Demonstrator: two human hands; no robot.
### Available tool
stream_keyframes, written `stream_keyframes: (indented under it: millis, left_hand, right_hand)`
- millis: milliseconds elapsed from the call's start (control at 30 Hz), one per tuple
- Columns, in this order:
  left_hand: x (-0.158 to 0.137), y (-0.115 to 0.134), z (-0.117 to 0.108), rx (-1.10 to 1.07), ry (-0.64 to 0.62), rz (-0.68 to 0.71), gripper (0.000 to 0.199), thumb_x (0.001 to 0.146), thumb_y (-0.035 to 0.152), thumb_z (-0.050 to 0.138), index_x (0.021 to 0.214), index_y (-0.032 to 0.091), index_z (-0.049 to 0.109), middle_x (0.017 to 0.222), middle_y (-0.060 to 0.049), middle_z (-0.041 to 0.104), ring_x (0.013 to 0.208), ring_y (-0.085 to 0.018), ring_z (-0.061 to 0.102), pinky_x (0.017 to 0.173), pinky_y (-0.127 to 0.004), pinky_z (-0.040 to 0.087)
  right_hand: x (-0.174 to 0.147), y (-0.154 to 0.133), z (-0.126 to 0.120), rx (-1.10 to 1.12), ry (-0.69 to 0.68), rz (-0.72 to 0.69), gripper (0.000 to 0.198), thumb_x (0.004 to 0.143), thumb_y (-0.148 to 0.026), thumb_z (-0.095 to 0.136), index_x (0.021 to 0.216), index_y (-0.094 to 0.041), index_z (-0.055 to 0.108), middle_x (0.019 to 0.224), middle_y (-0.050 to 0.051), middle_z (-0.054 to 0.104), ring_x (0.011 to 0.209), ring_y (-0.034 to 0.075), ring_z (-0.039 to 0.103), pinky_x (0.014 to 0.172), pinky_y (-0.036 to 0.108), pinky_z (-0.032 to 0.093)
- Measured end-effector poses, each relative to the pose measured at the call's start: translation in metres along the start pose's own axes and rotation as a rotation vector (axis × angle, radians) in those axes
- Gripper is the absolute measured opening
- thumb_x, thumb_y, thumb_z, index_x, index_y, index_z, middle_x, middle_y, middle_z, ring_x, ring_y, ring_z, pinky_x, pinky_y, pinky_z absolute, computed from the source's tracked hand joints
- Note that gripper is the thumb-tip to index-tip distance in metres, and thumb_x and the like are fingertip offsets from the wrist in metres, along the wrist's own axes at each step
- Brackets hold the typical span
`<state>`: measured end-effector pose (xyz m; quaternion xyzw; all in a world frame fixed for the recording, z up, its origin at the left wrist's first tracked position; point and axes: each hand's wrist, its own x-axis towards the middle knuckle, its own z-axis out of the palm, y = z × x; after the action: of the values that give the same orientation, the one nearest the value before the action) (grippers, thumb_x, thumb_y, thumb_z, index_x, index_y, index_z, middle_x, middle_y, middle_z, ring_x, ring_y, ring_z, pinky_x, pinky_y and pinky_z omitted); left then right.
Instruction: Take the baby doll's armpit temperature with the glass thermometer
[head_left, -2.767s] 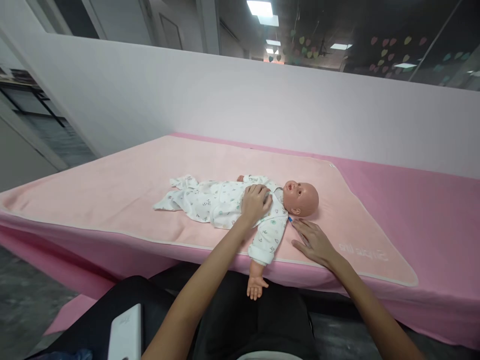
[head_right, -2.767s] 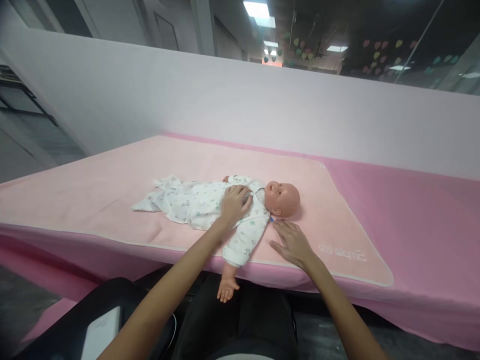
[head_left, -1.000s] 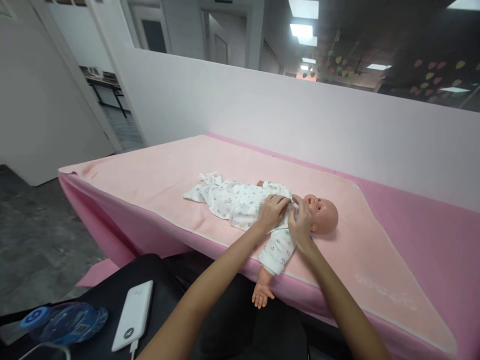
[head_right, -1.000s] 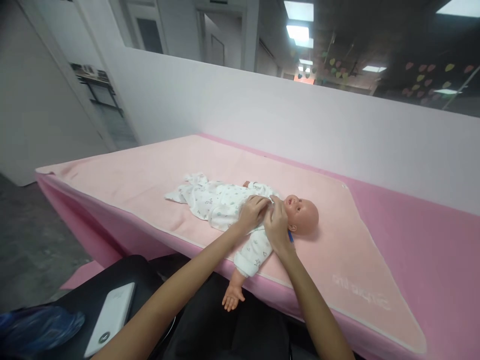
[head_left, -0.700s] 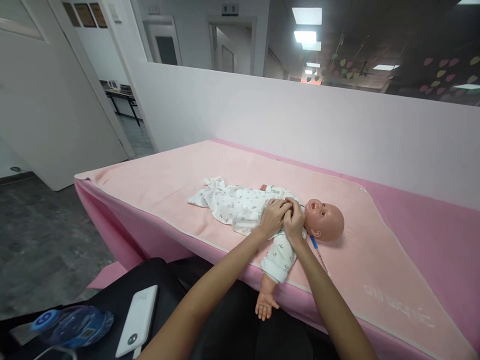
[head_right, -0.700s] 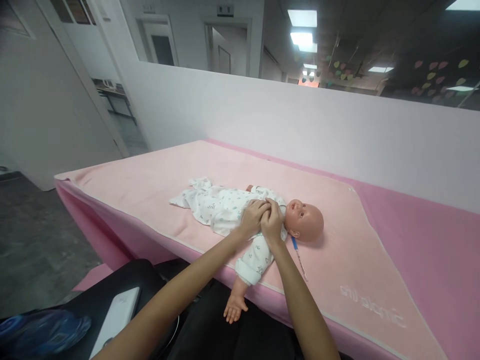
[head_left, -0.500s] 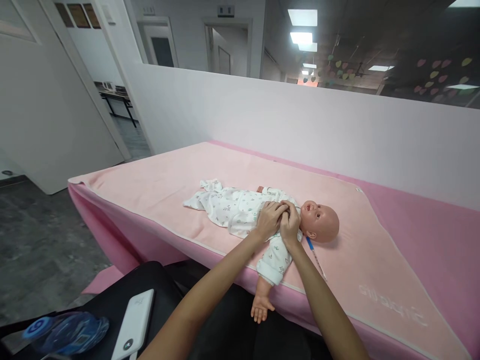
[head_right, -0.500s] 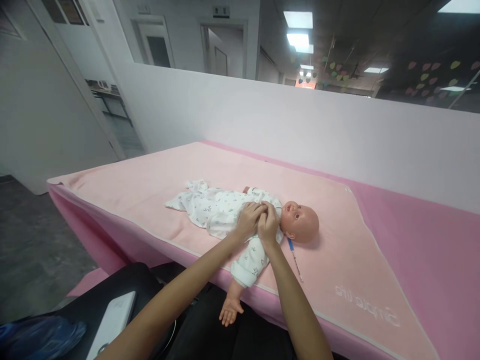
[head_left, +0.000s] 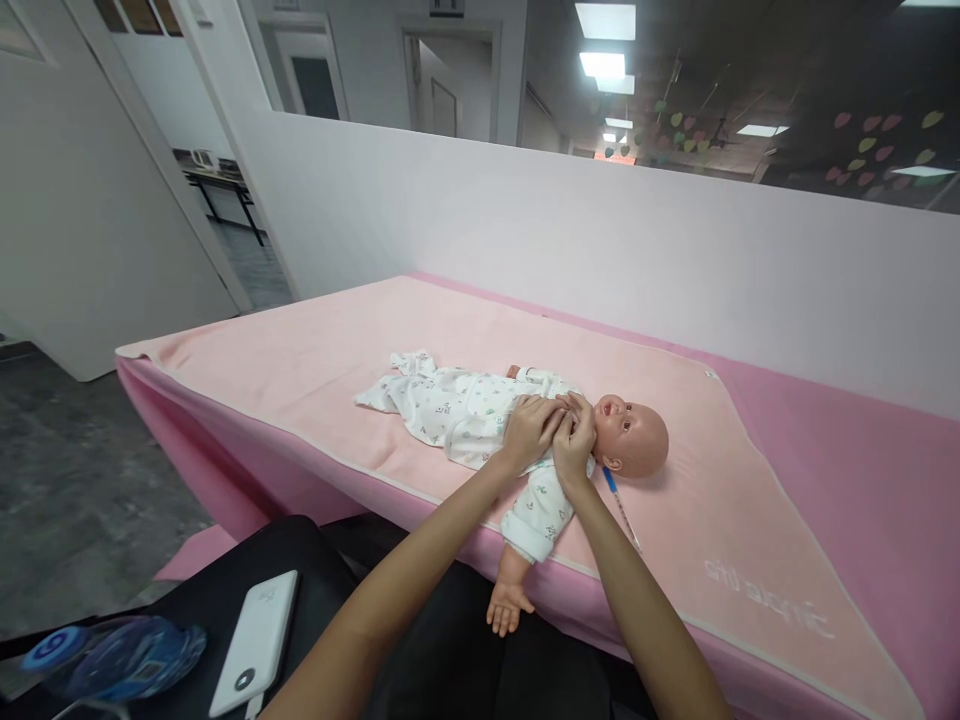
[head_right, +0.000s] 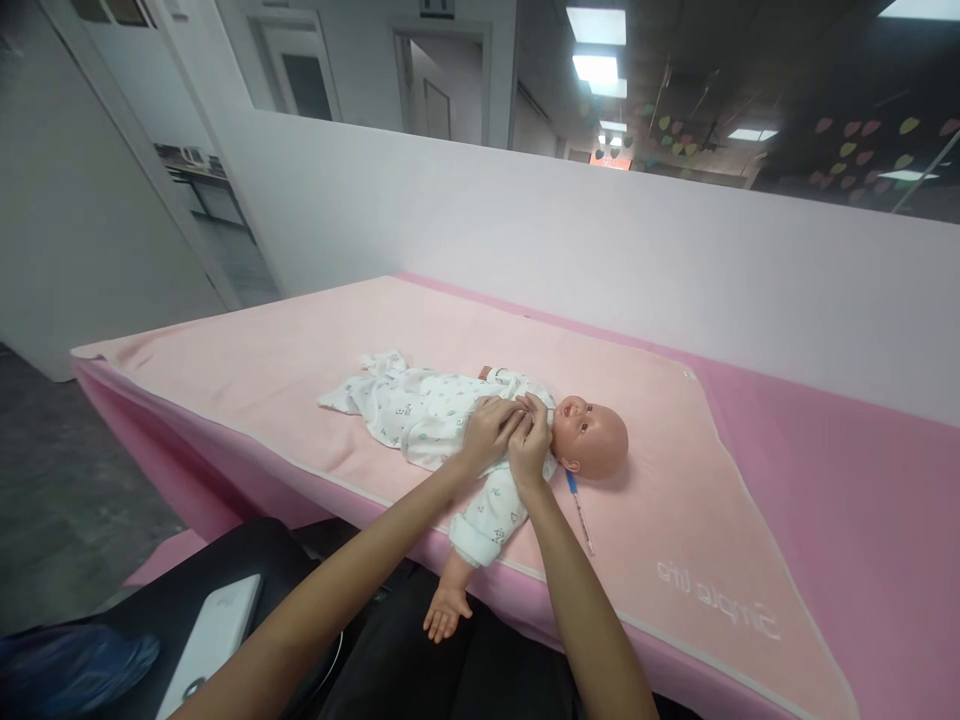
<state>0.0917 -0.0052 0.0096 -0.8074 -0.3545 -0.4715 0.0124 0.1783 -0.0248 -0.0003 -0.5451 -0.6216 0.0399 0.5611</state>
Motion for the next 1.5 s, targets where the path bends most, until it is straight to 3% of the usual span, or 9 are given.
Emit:
stream_keyframes:
  millis: [100, 233, 800, 1100, 1400, 1500]
  left_hand:
    - [0.0, 0.0, -0.002, -0.031, 0.005, 0.027, 0.015, 0.083, 0.02, 0.045, 0.091, 0.02, 0.057, 0.082, -0.001, 0.064, 0.075, -0.015, 0.054, 0.074, -0.031, 0.037]
    - [0.0, 0.0, -0.003, -0.034, -0.021, 0.049, 0.021, 0.08, 0.016, 0.047, 0.097, 0.021, 0.057, 0.085, 0.0, 0.064, 0.078, -0.015, 0.054, 0.075, -0.032, 0.037]
    - [-0.004, -0.002, 0.003, 0.077, 0.07, 0.011, 0.014, 0.086, 0.028, 0.044, 0.084, 0.019, 0.055, 0.078, -0.002, 0.062, 0.077, -0.017, 0.053, 0.074, -0.031, 0.037]
    - [-0.012, -0.014, -0.016, 0.244, 0.046, 0.038, 0.014, 0.076, 0.017, 0.045, 0.084, 0.018, 0.057, 0.079, -0.004, 0.061, 0.078, -0.019, 0.051, 0.073, -0.035, 0.033]
    - [-0.019, -0.018, -0.023, 0.228, 0.132, -0.055, 0.009, 0.072, 0.018, 0.05, 0.08, 0.019, 0.055, 0.079, -0.002, 0.061, 0.078, -0.018, 0.05, 0.075, -0.034, 0.033]
    - [-0.019, -0.017, -0.023, 0.224, 0.177, -0.088, 0.008, 0.073, 0.018, 0.05, 0.08, 0.019, 0.054, 0.079, -0.002, 0.061, 0.078, -0.019, 0.05, 0.075, -0.034, 0.033]
  right_hand:
    - [-0.001, -0.002, 0.0, 0.239, 0.158, 0.045, 0.041, 0.084, -0.013, 0.028, 0.124, -0.015, 0.04, 0.103, 0.013, 0.061, 0.097, 0.017, 0.059, 0.082, 0.033, 0.049]
    - [0.0, -0.001, 0.0, 0.338, 0.241, 0.035, 0.034, 0.082, -0.013, 0.035, 0.112, -0.017, 0.049, 0.096, 0.01, 0.063, 0.093, 0.016, 0.06, 0.08, 0.033, 0.05]
    - [-0.001, -0.003, -0.002, 0.246, 0.226, 0.019, 0.035, 0.081, -0.012, 0.034, 0.112, -0.019, 0.048, 0.096, 0.01, 0.065, 0.09, 0.015, 0.062, 0.075, 0.03, 0.051]
    - [-0.001, 0.0, 0.0, 0.144, 0.279, -0.114, 0.035, 0.082, -0.009, 0.03, 0.109, -0.017, 0.05, 0.102, 0.011, 0.063, 0.101, 0.016, 0.058, 0.085, 0.033, 0.049]
    - [-0.003, 0.0, 0.001, 0.107, 0.276, -0.187, 0.035, 0.081, -0.008, 0.029, 0.103, -0.018, 0.054, 0.094, 0.008, 0.065, 0.091, 0.016, 0.061, 0.08, 0.033, 0.051]
    - [-0.006, 0.0, 0.002, 0.047, 0.217, -0.271, 0.033, 0.08, -0.009, 0.032, 0.099, -0.019, 0.057, 0.092, 0.007, 0.065, 0.092, 0.017, 0.06, 0.087, 0.038, 0.047]
